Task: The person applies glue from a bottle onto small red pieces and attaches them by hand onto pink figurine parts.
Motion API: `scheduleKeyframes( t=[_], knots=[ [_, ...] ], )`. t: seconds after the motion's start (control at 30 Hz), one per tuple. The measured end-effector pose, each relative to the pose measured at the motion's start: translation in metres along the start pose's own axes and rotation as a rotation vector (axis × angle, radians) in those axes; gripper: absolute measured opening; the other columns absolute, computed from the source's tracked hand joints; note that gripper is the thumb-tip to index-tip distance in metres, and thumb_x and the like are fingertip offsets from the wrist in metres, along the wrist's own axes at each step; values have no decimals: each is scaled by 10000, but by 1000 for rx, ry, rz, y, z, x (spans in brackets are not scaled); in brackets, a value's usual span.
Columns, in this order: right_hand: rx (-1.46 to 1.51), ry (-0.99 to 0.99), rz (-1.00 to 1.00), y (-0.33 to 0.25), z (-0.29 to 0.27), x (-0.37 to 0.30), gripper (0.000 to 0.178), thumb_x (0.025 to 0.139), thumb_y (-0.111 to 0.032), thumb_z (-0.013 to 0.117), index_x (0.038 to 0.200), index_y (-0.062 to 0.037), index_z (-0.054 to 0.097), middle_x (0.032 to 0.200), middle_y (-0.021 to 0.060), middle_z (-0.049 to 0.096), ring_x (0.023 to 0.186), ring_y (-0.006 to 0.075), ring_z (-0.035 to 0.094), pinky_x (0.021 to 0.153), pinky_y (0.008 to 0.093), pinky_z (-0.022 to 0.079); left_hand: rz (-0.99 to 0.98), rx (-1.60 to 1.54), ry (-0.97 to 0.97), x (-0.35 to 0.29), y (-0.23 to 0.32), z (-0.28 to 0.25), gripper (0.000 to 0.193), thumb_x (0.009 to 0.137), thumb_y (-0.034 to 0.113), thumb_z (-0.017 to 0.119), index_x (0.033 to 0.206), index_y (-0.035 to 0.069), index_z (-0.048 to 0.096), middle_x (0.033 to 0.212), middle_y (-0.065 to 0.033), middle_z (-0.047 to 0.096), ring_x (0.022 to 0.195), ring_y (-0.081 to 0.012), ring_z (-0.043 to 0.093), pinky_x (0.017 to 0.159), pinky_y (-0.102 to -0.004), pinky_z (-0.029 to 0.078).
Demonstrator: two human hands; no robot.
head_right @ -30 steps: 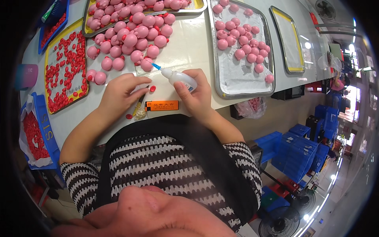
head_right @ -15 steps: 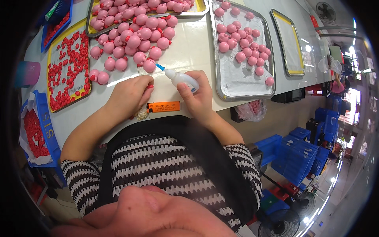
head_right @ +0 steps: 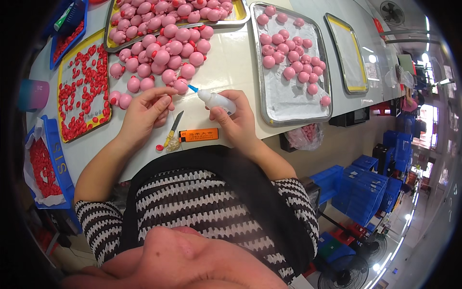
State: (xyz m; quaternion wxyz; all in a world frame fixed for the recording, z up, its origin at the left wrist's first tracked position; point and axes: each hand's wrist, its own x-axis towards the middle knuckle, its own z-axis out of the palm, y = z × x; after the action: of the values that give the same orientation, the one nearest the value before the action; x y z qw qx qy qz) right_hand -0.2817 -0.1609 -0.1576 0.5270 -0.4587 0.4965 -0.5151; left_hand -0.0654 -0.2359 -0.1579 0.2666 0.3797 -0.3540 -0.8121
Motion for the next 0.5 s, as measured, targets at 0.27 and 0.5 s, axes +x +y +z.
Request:
scheduleKeyframes(
  t=[0.27, 0.5],
  knots=[
    [-69, 33, -8, 2, -4, -5, 280, 870, -180, 602, 1042, -14, 456, 896, 84, 575, 755, 107, 544, 677, 235, 450, 233, 383, 93, 0, -12, 5, 294, 858, 120, 598, 1131, 10, 588, 851, -61, 631, 660, -66, 516, 596, -200, 427],
    [-352, 45, -221, 3, -6, -3, 241, 815, -146, 660, 940, 7, 522, 760, 65, 613, 641, 101, 575, 567, 223, 457, 257, 683, 116, -2, -8, 8, 308, 865, 80, 585, 1158, -11, 561, 953, -79, 625, 875, -99, 588, 760, -213, 455]
  ],
)
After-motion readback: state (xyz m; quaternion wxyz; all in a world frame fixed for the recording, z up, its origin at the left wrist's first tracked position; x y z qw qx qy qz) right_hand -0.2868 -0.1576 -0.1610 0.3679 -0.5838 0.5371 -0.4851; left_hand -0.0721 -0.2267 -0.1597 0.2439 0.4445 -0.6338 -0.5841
